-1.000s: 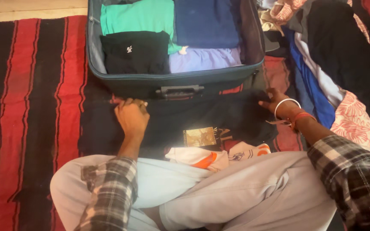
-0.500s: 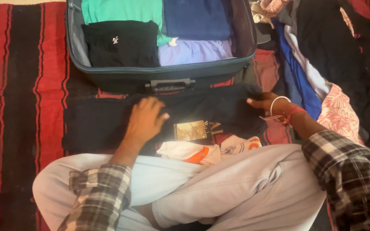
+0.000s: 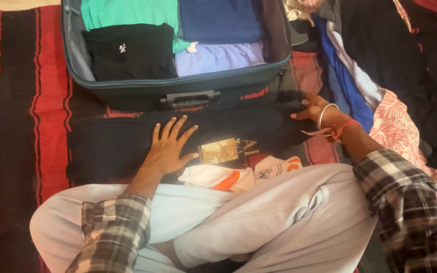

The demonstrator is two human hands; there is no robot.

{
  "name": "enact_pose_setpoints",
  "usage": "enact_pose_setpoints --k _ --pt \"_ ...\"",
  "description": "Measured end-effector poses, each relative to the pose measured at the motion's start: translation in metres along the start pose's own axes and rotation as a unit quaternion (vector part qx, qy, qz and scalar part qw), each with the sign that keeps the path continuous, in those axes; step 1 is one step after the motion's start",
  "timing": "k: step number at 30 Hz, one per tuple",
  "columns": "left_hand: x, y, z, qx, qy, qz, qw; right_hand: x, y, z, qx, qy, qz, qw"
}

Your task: The person folds black shirts by hand and places them into an open suitcase on a floor rug.

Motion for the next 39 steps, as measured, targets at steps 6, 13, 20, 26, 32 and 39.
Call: enact_pose_setpoints --k 6,13,20,26,32,39 --pt "0.002 0.0 0.004 -0.025 -0.002 0.044 0.999 -0.03 0.028 -0.008 0.108 0.22 -0.022 0.969" --pt "-0.003 0.009 0.034 -0.113 0.005 0.085 0.99 -0.004 0.053 0.088 -0.22 0.282 -0.074 0.931" --pt "-0.016 0.04 0.089 -0.286 -0.002 0.178 0.942 0.004 0.039 0.121 -0.052 0.423 0.026 0.904" --pt "-0.015 0.034 0.151 -0.319 0.055 0.203 0.924 0.097 0.028 0.247 -0.28 0.397 0.131 0.864" --pt "-0.044 0.02 0.189 -0.228 -0.018 0.093 0.969 0.245 0.019 0.314 -0.238 0.391 0.21 0.864" --pt "-0.065 0.035 0.198 -0.305 0.024 -0.029 0.951 0.306 -0.014 0.32 -0.194 0.384 0.107 0.896"
Point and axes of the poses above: each hand's wrist, its own y-axis away from the middle knuckle, its own x-axis out of the palm, z = x × y, the point moved 10 cm from there along -y, towards the middle knuckle, and after that the axes turned 8 degrees about -x, right-handed, at the moved point
